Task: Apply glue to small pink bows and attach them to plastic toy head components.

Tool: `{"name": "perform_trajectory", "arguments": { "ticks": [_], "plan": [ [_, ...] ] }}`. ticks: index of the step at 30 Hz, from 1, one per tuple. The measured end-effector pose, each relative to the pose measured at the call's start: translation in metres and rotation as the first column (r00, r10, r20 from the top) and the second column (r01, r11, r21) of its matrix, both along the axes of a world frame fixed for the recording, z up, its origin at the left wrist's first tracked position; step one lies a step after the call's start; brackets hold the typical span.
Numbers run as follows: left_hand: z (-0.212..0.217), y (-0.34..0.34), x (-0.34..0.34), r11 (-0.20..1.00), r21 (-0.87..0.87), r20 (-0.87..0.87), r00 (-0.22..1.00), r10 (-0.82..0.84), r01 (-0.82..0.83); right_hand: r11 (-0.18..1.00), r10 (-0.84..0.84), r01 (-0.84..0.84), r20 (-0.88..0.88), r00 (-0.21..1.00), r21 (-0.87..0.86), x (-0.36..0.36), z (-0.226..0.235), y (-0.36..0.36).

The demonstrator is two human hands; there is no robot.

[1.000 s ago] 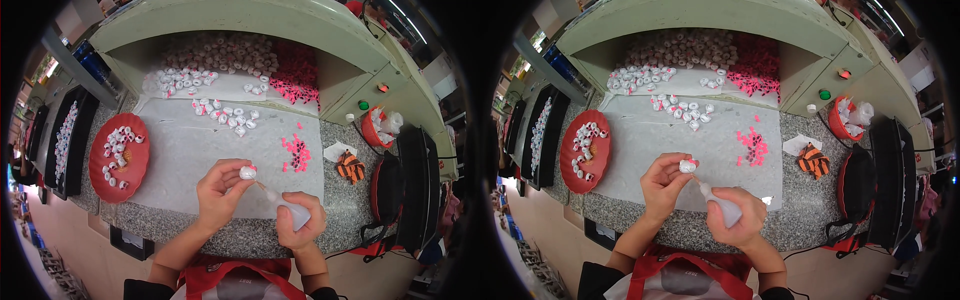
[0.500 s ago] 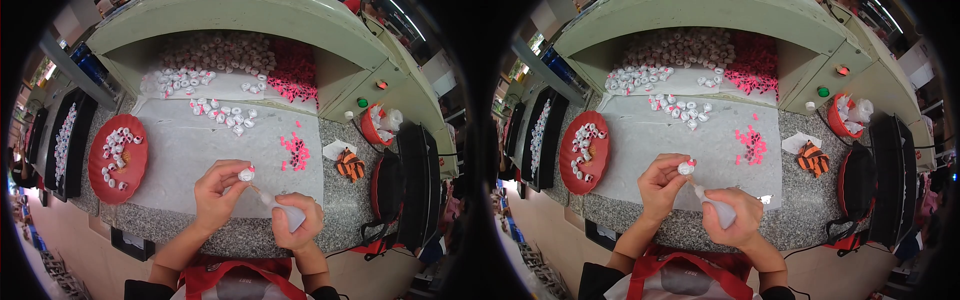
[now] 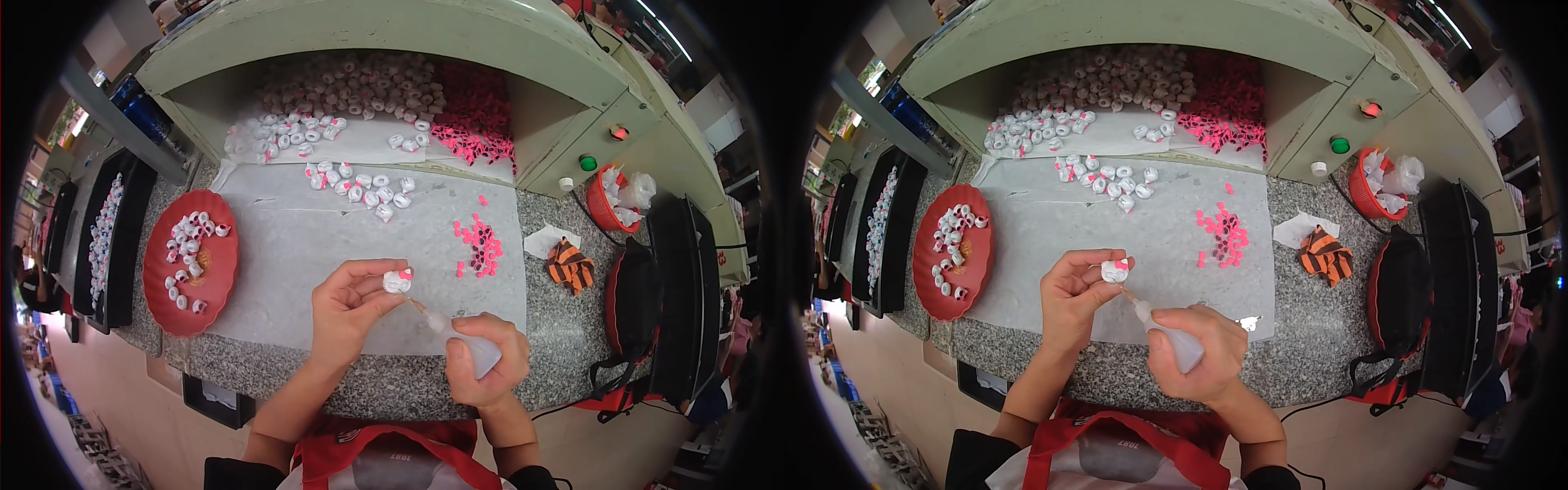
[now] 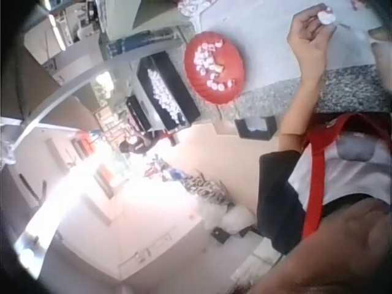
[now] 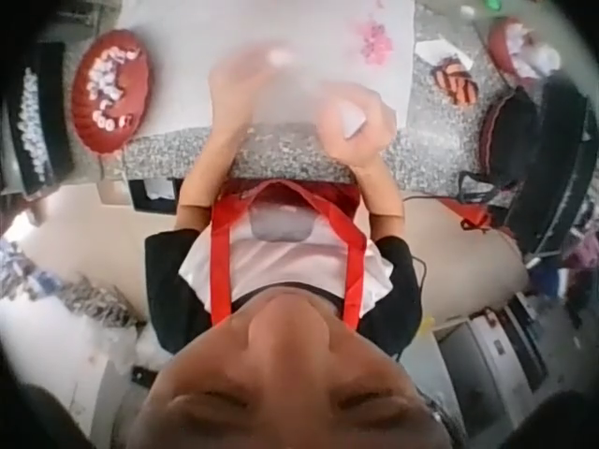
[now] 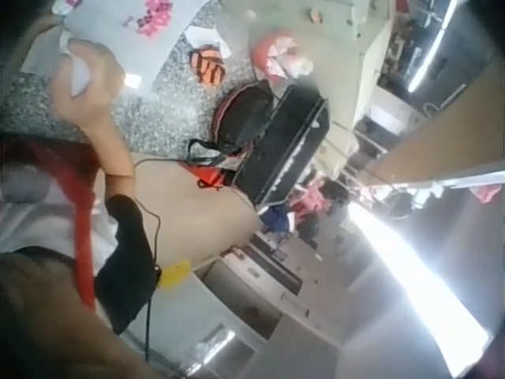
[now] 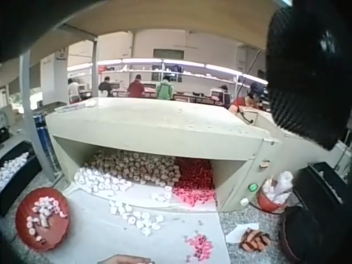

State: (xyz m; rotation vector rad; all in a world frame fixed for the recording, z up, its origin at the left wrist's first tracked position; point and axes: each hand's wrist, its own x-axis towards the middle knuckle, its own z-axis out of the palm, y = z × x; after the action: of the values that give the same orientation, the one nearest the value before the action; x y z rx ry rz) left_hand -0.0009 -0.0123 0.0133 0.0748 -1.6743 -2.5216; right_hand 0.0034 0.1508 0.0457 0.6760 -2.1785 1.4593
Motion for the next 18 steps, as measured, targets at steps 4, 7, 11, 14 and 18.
{"name": "perform_trajectory", "arguments": {
  "ticks": [4,7,11,14,18],
  "plan": [
    [-0.0026,-0.0017,-0.0013,1.0,0.03,0.025,1.0,-0.006,0.005,1.0,-0.015,0.016,-0.038,0.999,0.004,-0.001,-0.0018,0.0009],
    [-0.0029,-0.0017,-0.0011,0.997,0.067,0.011,0.999,-0.03,0.029,1.0,0.014,-0.014,0.019,1.0,-0.018,-0.0008,-0.0022,0.001],
    [-0.0006,-0.0023,-0.001,0.996,0.089,0.033,0.999,-0.03,0.027,1.0,-0.018,0.018,-0.023,1.0,-0.002,-0.0024,-0.0023,0.0004],
    [-0.0004,-0.003,-0.0011,0.995,0.098,0.039,0.999,-0.022,0.018,1.0,-0.023,0.022,-0.016,1.0,-0.022,-0.0033,-0.0028,0.0017],
    [-0.0008,-0.0037,-0.001,0.996,0.091,0.037,0.999,-0.021,0.017,1.0,-0.013,0.013,0.0,1.0,0.017,-0.002,0.0019,0.0021]
  ]
}}
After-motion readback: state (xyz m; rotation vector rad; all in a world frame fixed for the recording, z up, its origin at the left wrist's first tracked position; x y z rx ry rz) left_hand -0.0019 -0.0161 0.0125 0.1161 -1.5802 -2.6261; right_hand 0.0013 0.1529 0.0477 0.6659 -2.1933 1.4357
